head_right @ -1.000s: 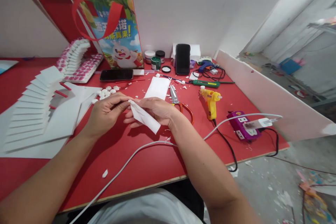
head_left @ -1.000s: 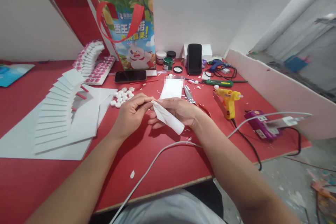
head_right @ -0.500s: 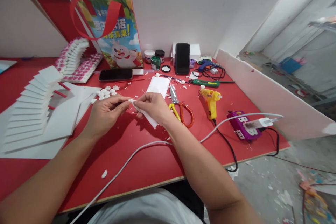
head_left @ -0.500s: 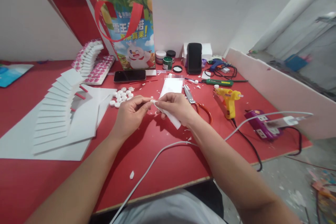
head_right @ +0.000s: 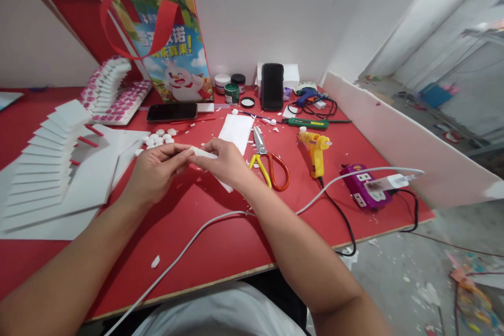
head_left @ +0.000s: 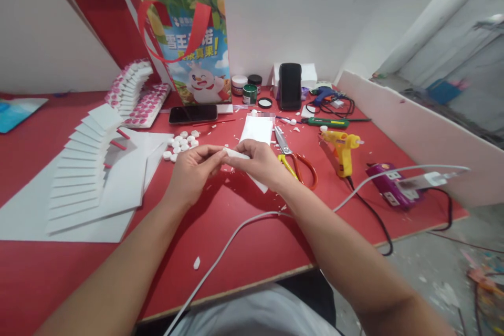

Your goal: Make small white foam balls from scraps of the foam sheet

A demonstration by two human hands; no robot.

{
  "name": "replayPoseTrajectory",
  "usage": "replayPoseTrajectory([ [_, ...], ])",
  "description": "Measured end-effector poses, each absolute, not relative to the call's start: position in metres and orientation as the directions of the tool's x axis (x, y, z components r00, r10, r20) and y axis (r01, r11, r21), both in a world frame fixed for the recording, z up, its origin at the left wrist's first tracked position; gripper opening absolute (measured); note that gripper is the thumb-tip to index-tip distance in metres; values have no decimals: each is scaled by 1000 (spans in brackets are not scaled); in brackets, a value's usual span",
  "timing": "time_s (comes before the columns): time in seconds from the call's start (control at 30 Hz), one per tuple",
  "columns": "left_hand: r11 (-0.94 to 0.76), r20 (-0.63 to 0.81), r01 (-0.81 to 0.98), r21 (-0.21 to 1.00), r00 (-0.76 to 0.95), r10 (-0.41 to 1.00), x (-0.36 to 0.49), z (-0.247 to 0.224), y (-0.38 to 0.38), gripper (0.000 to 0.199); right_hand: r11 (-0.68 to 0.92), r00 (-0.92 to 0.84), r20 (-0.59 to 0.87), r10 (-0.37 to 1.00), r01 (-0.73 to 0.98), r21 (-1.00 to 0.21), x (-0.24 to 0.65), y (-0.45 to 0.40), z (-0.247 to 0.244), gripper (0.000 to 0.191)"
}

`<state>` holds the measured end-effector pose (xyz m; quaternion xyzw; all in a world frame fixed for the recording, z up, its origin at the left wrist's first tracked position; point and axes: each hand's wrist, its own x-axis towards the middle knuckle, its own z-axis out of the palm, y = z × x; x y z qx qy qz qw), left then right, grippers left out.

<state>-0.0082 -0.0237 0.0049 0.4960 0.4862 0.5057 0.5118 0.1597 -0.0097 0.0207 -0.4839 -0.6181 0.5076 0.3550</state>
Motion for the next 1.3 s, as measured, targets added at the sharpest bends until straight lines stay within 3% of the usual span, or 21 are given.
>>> replayPoseTrajectory([
  [0.1, 20, -13, -98, 995, 64, 998, -10, 2, -21, 16, -133, -353, -182, 918, 159, -978, 168, -6, 24, 26],
  [0.27, -15, 12, 28, 1000, 78, 997, -13, 4, -21, 21, 22, -318, -79, 945, 301, -953, 181, -1, 25, 9],
  [0.43, -117, 99, 232, 966, 87, 991, -16, 11, -21, 24, -184, -353, -199, 914, 75, -980, 186, 0, 30, 17],
  [0.57, -153, 124, 221, 963, 140, 982, -19, 9, -20, 26, -414, -412, -359, 838, -50, -909, 186, 1, 33, 22],
  [0.77, -165, 114, 191, 968, 251, 961, -23, 9, -21, 21, -470, -391, -361, 847, -231, -852, 189, 6, 30, 24],
  [0.97, -267, 191, 335, 904, 241, 951, -22, 17, -21, 19, -565, -424, -482, 767, -89, -820, 191, 4, 33, 28],
  [1.3, -443, 320, 434, 784, 328, 889, -18, 15, -23, 18, -520, -522, -470, 712, 57, -852, 192, 3, 29, 28],
])
